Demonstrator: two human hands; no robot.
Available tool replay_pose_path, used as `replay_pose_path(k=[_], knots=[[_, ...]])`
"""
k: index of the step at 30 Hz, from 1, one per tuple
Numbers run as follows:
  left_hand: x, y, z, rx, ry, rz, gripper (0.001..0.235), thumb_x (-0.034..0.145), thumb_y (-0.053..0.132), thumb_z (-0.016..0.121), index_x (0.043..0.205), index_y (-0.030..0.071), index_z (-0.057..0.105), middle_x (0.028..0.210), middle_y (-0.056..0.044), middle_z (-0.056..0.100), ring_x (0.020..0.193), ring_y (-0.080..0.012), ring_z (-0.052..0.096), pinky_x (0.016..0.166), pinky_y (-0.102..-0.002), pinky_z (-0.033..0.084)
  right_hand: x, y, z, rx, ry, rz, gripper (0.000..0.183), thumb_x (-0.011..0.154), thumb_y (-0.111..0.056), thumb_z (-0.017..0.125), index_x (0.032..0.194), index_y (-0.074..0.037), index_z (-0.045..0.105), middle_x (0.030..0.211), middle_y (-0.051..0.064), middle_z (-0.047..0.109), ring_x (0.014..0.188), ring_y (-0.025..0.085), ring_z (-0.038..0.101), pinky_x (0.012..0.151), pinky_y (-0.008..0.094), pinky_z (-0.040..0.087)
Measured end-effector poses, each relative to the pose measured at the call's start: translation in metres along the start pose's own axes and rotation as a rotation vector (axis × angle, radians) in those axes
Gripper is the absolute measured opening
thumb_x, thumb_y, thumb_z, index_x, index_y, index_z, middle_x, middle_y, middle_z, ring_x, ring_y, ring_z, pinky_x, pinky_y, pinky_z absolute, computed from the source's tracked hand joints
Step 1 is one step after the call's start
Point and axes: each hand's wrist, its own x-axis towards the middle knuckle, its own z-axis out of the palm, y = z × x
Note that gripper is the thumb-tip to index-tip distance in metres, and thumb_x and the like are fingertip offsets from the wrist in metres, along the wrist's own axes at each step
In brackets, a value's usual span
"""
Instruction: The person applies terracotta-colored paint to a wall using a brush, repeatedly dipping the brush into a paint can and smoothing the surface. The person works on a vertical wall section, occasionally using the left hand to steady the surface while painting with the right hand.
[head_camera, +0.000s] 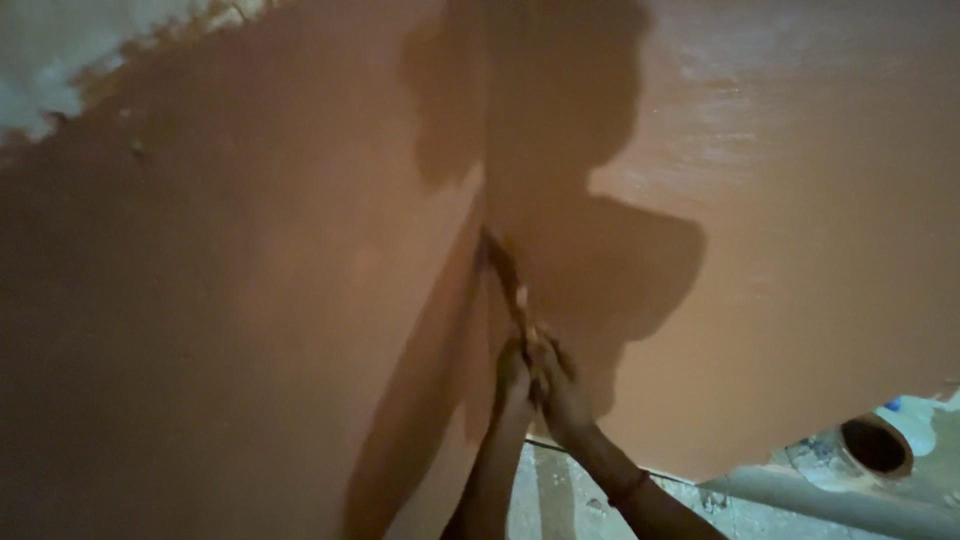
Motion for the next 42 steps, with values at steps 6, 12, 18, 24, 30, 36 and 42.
replay_pose_path(k=[6,12,18,24,30,36,42], knots=[[-0.026,-0.041,0.003,-0.086,0.019,-0.028,0.049,0.110,0.054,0.040,0.103,0.010,0.061,0.079,-0.004,0.057,0.062,-0.0147,0.052,0.049,-0.027,0.043,-0.016,-0.007,-0.026,-0.126,0.033,0.158,0.058,0.097,-0.035,0.056,0.153,-0.020,0.046,0.151,0.001,0.050,0.125,0.014,0.055,0.086,0.030,0.056],[0.025,-0.024,0.052,0.003,-0.139,-0.114,0.047,0.110,0.053,0.040,0.104,0.012,0.062,0.082,-0.003,0.059,0.063,-0.0134,0.053,0.050,-0.026,0.043,0.000,-0.061,-0.044,-0.356,0.072,-0.066,0.056,0.099,-0.030,0.050,0.154,-0.018,0.040,0.148,0.003,0.042,0.104,0.021,0.060,0.058,0.029,0.054],[0.003,-0.049,0.141,0.136,-0.522,-0.289,0.045,0.111,0.052,0.040,0.106,0.013,0.063,0.085,-0.002,0.060,0.064,-0.0121,0.053,0.050,-0.024,0.044,-0.053,-0.083,-0.074,0.022,0.526,-0.392,0.049,0.106,-0.028,0.047,0.153,-0.012,0.046,0.098,0.006,0.060,0.063,0.009,0.046,0.048,0.022,0.038],[-0.006,-0.075,0.163,0.209,-0.757,-0.321,0.046,0.112,0.051,0.041,0.106,0.013,0.064,0.086,-0.002,0.061,0.062,-0.0124,0.051,0.048,-0.024,0.042,-0.073,-0.082,-0.076,-0.021,0.673,-0.536,0.050,0.105,-0.033,0.047,0.150,-0.012,0.041,0.100,0.003,0.056,0.063,0.007,0.049,0.048,0.022,0.038],[0.003,-0.073,0.083,-0.073,-0.215,-0.172,0.050,0.107,0.055,0.048,0.105,0.010,0.068,0.084,-0.001,0.065,0.063,-0.0094,0.058,0.046,-0.022,0.043,-0.042,-0.059,-0.063,-0.184,0.276,-0.142,0.056,0.100,-0.037,0.055,0.149,-0.013,0.045,0.115,0.003,0.058,0.074,0.007,0.049,0.055,0.023,0.043],[-0.006,-0.050,0.025,-0.229,0.041,0.049,0.056,0.102,0.063,0.046,0.099,0.010,0.065,0.073,-0.002,0.062,0.051,-0.0117,0.054,0.039,-0.023,0.037,-0.021,-0.054,-0.040,-0.034,-0.288,0.095,0.063,0.101,-0.029,0.062,0.159,-0.011,0.043,0.090,0.000,0.046,0.062,0.011,0.044,0.054,0.024,0.040],[0.013,-0.044,0.046,-0.154,-0.030,-0.093,0.058,0.092,0.073,0.041,0.097,0.019,0.060,0.065,0.003,0.057,0.038,-0.0114,0.044,0.031,-0.026,0.028,-0.014,-0.086,-0.052,-0.244,-0.186,0.030,0.064,0.100,-0.025,0.059,0.158,-0.007,0.038,0.095,0.005,0.059,0.077,0.012,0.056,0.070,0.028,0.053]])
